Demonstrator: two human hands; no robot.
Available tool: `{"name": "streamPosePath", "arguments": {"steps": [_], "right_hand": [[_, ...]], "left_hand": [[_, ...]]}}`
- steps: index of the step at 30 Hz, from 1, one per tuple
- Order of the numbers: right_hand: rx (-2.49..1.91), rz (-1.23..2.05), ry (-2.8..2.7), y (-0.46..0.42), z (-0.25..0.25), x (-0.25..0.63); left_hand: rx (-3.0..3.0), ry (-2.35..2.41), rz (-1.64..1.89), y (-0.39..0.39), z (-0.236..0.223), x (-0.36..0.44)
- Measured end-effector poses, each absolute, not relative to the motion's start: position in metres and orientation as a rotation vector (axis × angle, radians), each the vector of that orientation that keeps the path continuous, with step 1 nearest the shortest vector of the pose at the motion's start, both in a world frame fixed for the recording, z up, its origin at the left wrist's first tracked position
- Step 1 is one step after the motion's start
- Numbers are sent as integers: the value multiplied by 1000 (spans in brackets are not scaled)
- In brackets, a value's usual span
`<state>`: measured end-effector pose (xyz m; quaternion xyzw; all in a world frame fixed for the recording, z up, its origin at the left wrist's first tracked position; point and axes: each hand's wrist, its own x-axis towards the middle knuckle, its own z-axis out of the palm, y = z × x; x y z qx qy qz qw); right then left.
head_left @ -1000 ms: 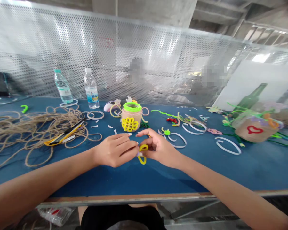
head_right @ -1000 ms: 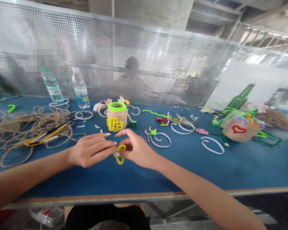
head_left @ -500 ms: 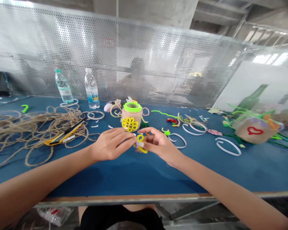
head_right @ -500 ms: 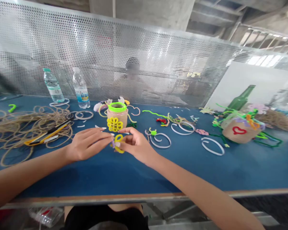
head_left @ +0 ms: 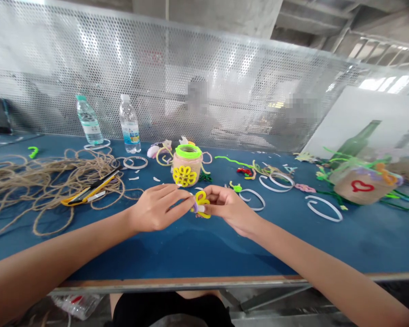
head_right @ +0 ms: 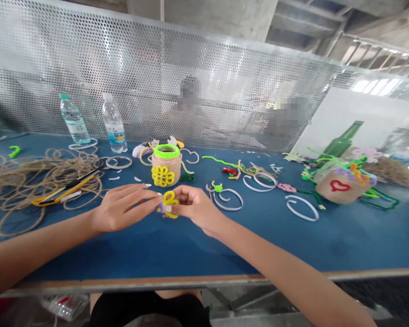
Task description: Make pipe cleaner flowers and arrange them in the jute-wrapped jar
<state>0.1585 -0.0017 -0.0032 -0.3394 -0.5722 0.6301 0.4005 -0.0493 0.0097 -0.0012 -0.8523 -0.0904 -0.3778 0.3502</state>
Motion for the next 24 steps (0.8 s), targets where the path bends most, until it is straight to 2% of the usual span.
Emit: {"name": "streamPosePath", "arguments": {"steps": [8,14,19,24], "right_hand": [[-840,1498,-1476,-5,-1,158],[-821,1399,-1467,-6,-1,158],[-820,1368,-1496,-4,1,160],[-853,1546,-1545,-3,5,166]], "left_hand": [[-2353,-458,-1281,11,-17,-35],[-2547,-744,-1536,1,-13,-27],[-2588,-800,-1511,1,-11,-26],[-2432,-592,-1308,6,-16,-29]]}}
